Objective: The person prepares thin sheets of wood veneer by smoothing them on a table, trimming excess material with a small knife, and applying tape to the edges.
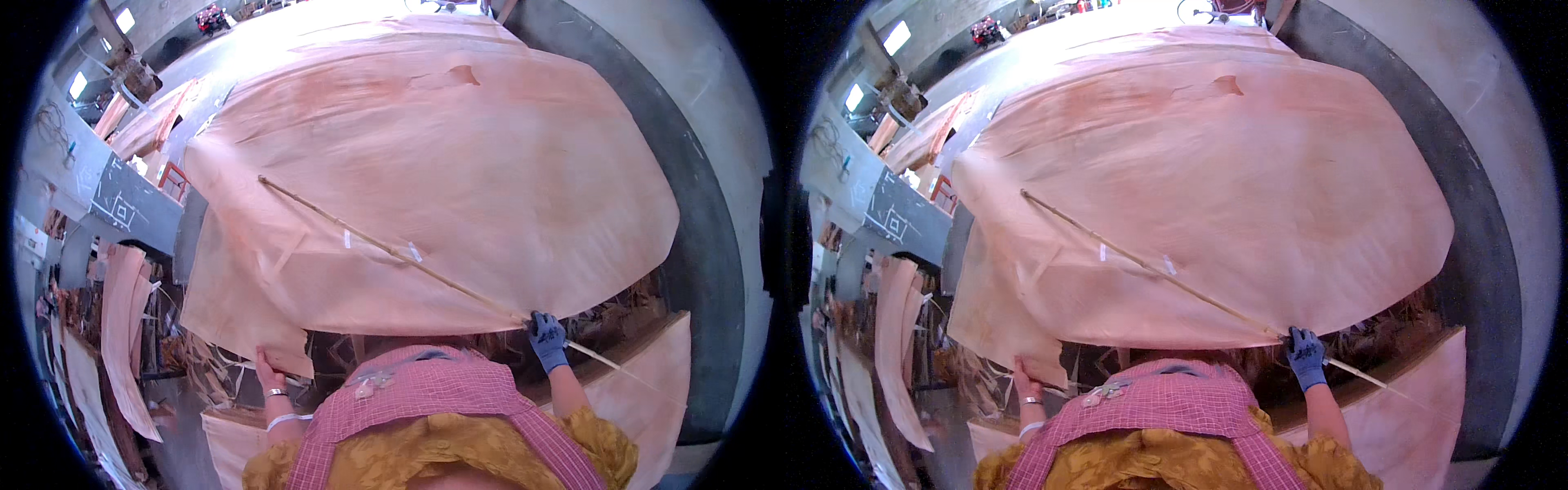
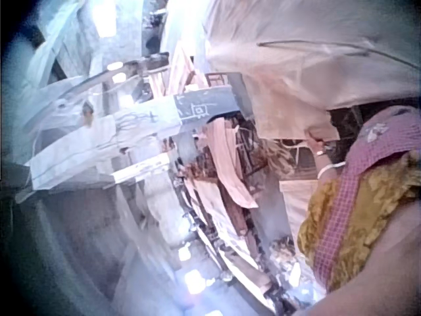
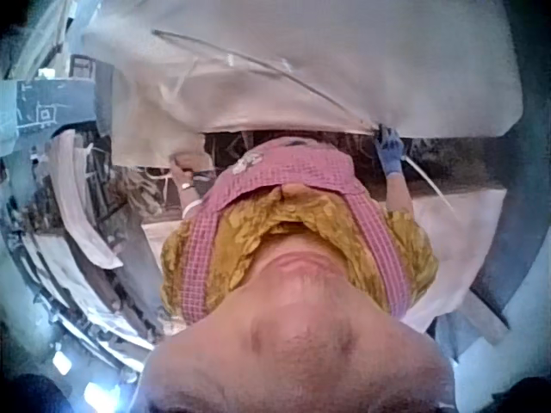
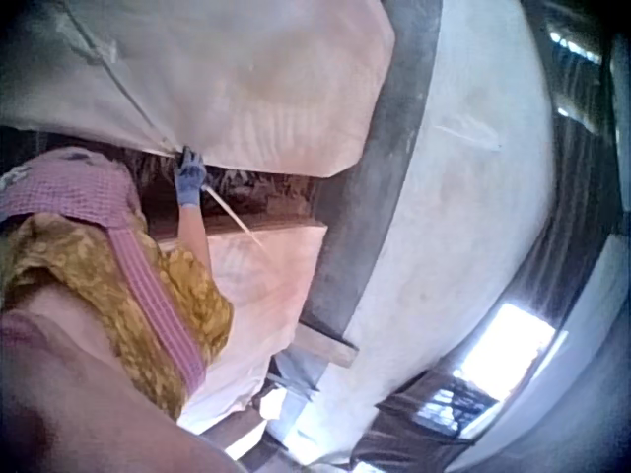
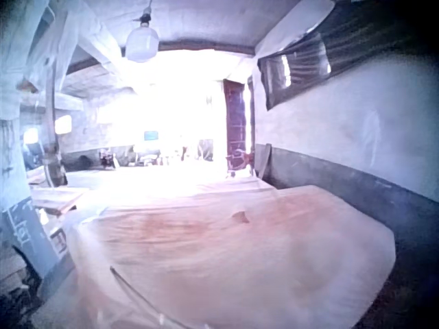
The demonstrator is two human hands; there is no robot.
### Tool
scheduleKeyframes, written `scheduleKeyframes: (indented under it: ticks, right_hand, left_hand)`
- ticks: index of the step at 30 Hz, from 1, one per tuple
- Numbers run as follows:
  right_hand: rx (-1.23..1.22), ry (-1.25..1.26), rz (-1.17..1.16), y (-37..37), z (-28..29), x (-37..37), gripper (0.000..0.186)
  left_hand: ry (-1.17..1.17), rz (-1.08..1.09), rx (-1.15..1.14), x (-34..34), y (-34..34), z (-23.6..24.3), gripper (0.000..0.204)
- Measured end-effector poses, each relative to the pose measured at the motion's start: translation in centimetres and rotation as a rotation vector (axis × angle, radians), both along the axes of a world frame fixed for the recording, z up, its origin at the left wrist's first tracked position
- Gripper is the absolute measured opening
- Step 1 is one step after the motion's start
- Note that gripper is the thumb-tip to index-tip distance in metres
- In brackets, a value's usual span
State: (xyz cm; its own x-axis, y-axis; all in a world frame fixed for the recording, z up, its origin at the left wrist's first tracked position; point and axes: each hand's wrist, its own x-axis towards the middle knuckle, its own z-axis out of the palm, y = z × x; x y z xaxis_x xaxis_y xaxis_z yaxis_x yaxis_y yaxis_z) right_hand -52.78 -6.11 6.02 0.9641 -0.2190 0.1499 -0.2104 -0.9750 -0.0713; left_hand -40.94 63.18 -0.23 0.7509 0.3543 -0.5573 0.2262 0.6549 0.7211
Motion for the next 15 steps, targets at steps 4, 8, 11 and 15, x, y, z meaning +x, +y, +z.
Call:
scheduleKeyframes:
  ticks: [4,8,11,15]
  right_hand:
    - [0.010,0.166,0.016,0.6,0.7,-1.8,0.046]
    - [0.087,0.188,0.065,0.1,0.8,-3.8,0.044]
    - [-0.006,0.259,0.059,-0.7,0.2,-3.8,0.034]
    - [0.035,0.240,0.069,-1.4,1.4,-2.8,0.031]
  left_hand:
    - [0.006,0.005,0.009,-5.1,1.9,-4.0,0.049]
    - [0.053,0.039,-0.092,-6.9,-1.2,-5.2,0.046]
    - [0.022,0.088,-0.102,-8.2,-3.0,-5.5,0.048]
    - [-0.027,0.087,-0.242,-7.2,-3.4,-5.9,0.045]
